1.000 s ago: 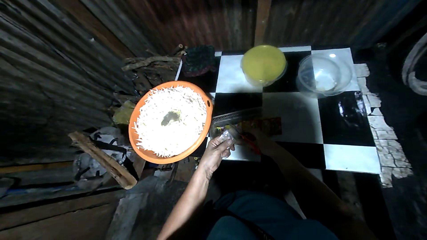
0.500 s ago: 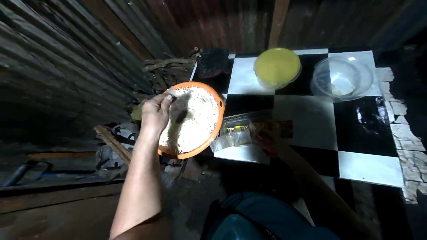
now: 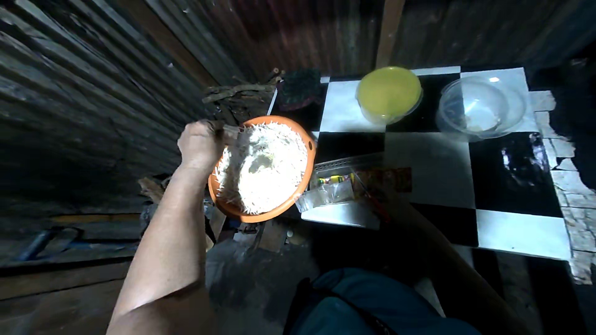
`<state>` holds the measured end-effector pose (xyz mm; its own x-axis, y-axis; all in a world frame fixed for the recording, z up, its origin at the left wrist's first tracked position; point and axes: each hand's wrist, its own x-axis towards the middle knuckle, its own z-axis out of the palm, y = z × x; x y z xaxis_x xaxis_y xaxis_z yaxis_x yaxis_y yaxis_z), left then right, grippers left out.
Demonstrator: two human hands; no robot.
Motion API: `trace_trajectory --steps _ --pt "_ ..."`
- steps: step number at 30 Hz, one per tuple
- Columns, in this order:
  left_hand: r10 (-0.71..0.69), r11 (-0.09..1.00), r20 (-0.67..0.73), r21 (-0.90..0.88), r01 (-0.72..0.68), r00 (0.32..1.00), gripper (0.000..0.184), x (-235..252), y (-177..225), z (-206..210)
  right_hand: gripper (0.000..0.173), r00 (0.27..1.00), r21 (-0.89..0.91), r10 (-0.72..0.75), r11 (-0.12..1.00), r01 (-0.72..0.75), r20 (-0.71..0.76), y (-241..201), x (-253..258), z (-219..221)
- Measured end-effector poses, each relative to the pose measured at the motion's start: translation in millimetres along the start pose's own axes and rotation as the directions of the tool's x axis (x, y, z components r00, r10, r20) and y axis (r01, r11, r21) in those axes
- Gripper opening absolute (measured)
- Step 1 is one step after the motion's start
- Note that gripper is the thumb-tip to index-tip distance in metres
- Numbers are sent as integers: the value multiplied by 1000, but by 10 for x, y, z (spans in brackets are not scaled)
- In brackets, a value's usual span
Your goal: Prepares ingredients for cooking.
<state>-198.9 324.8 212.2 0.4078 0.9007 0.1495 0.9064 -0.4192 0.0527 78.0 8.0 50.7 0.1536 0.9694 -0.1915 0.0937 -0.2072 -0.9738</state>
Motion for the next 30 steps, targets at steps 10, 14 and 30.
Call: trace_trajectory --steps 10,14,30 --pt "-30 985 19 -172 33 999 40 -156 -201 135 43 1000 -61 -25 998 24 -19 -56 -9 -7" --pt "7 911 65 -411 20 998 33 -247 -235 228 43 1000 -109 -24 994 22 -11 -59 -25 -11" --pt "79 996 -45 -27 -81 996 26 -438 -134 206 46 996 -258 -81 964 69 -38 -33 -144 1"
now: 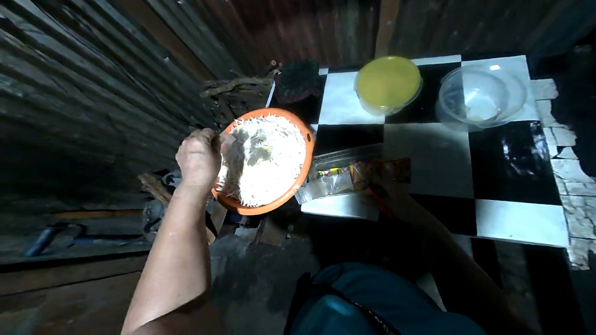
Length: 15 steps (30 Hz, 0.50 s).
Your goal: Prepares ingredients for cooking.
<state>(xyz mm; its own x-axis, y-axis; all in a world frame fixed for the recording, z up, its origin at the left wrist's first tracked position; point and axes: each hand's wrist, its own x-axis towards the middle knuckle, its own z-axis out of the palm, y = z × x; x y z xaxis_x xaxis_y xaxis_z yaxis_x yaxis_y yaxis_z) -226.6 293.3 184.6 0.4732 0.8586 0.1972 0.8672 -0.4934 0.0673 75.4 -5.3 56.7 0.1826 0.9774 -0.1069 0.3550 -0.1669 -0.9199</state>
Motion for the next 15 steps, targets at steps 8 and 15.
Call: trace_trajectory --steps 8,15 --pt "76 981 -59 -176 -85 995 25 -118 40 42 44 999 49 39 998 -39 2 92 -91 2" --pt "2 971 -106 -237 -27 994 23 -234 90 79 41 999 101 29 995 -27 -15 104 -169 36"
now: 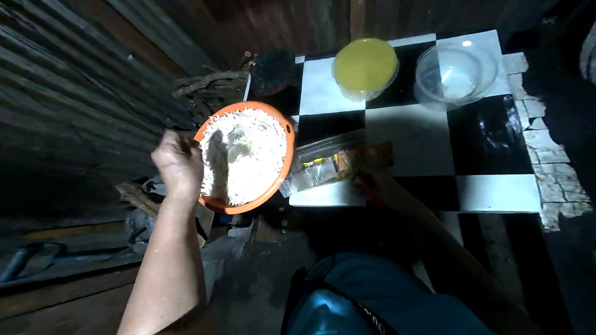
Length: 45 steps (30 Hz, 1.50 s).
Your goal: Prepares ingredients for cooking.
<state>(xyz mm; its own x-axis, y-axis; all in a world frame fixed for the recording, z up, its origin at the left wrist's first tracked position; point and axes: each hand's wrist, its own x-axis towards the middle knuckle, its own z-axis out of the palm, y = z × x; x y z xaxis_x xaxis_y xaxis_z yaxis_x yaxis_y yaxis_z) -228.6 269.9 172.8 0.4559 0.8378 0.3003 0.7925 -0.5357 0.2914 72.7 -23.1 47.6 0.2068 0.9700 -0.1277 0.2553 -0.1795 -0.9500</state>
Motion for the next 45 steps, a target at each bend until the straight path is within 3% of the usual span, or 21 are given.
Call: trace_trajectory --steps 3,8,11,15,17,19,21,23,26,30,33,35,39,42,45 --pt "-28 999 147 32 24 989 31 -82 -72 211 40 1000 14 -13 1000 13 24 55 23 26" --pt "-19 986 214 163 -16 977 28 -121 -75 276 37 997 32 35 999 -37 63 8 -22 46" --pt "-32 983 141 185 6 990 54 -222 -40 197 37 997 30 33 999 -36 75 20 6 74" --pt "98 991 96 83 -106 991 43 -393 376 223 47 996 41 92 995 -93 22 -7 31 138" --pt "178 982 138 39 -185 974 40 -558 692 335 51 991 167 130 978 -126 -15 9 114 189" --pt "233 972 209 -50 -228 950 34 -714 991 537 34 996 397 93 914 -90 13 76 240 275" --pt "268 962 292 -124 -242 918 28 -827 1228 790 36 992 598 39 795 -103 120 122 373 343" --pt "254 967 363 -89 -238 897 26 -873 1366 1037 36 979 733 2 663 -153 203 185 458 404" --pt "187 977 464 0 -211 866 42 -843 1466 1280 37 962 773 -14 599 -211 273 230 502 471" --pt "241 965 427 -200 -168 871 16 -771 1414 1381 38 966 760 -37 624 -178 257 233 442 457" --pt "233 912 317 -400 -93 919 9 -772 1275 1390 45 971 747 -25 643 -167 238 270 403 410" --pt "157 857 259 -516 -1 953 6 -837 1213 1366 43 973 744 -55 655 -134 223 293 386 385" --pt "8 582 209 -796 165 978 6 -1139 1129 1335 39 968 648 -63 753 -113 242 254 272 395" --pt "-72 352 214 -908 226 974 11 -1431 1061 1354 35 957 608 103 753 -252 270 175 244 506" --pt "-63 310 206 -926 215 977 8 -1686 909 1410 39 933 524 225 779 -344 280 145 264 599"
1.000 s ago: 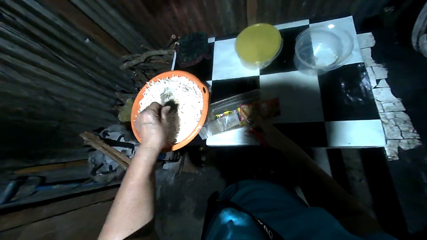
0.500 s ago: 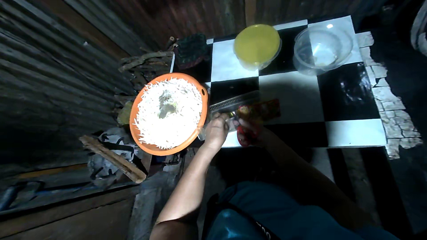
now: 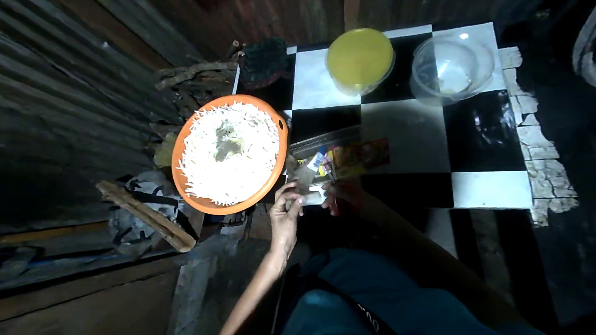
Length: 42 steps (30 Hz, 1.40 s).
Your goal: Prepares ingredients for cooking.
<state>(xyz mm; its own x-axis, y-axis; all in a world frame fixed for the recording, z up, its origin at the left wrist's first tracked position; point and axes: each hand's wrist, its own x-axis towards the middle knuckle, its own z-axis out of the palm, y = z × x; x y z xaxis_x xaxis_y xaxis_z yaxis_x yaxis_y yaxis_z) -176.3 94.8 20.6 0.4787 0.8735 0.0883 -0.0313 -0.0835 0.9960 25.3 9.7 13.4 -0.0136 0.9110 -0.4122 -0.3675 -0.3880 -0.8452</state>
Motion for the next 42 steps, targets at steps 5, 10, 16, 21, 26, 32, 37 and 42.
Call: trace_trajectory --steps 5,10,16,21,26,32,37,42 --pt "-104 994 -9 -42 103 995 10 -211 -75 -66 37 992 -108 -126 986 124 -12 27 69 70" --pt "-173 977 55 -116 179 983 19 -225 -161 -78 37 982 -259 -185 951 169 -39 -75 81 136" --pt "-276 943 -27 -202 265 961 33 -132 -163 0 43 929 -413 -354 834 366 109 81 137 59" --pt "-317 942 -94 -145 302 944 13 -33 -64 121 47 948 -436 -288 841 319 139 -31 9 -13" --pt "-544 801 -52 -330 500 837 16 27 -19 107 46 994 -411 -96 905 112 58 -123 -176 -122" --pt "-504 817 50 -296 495 862 14 68 -201 -49 43 967 -437 -64 883 169 246 -8 -314 -366" --pt "-404 895 121 -153 419 907 14 116 -166 -67 39 941 -394 -9 907 151 339 35 -230 -418" --pt "-369 921 146 -74 382 918 14 139 -109 -87 39 934 -442 15 883 156 358 -79 -99 -340"
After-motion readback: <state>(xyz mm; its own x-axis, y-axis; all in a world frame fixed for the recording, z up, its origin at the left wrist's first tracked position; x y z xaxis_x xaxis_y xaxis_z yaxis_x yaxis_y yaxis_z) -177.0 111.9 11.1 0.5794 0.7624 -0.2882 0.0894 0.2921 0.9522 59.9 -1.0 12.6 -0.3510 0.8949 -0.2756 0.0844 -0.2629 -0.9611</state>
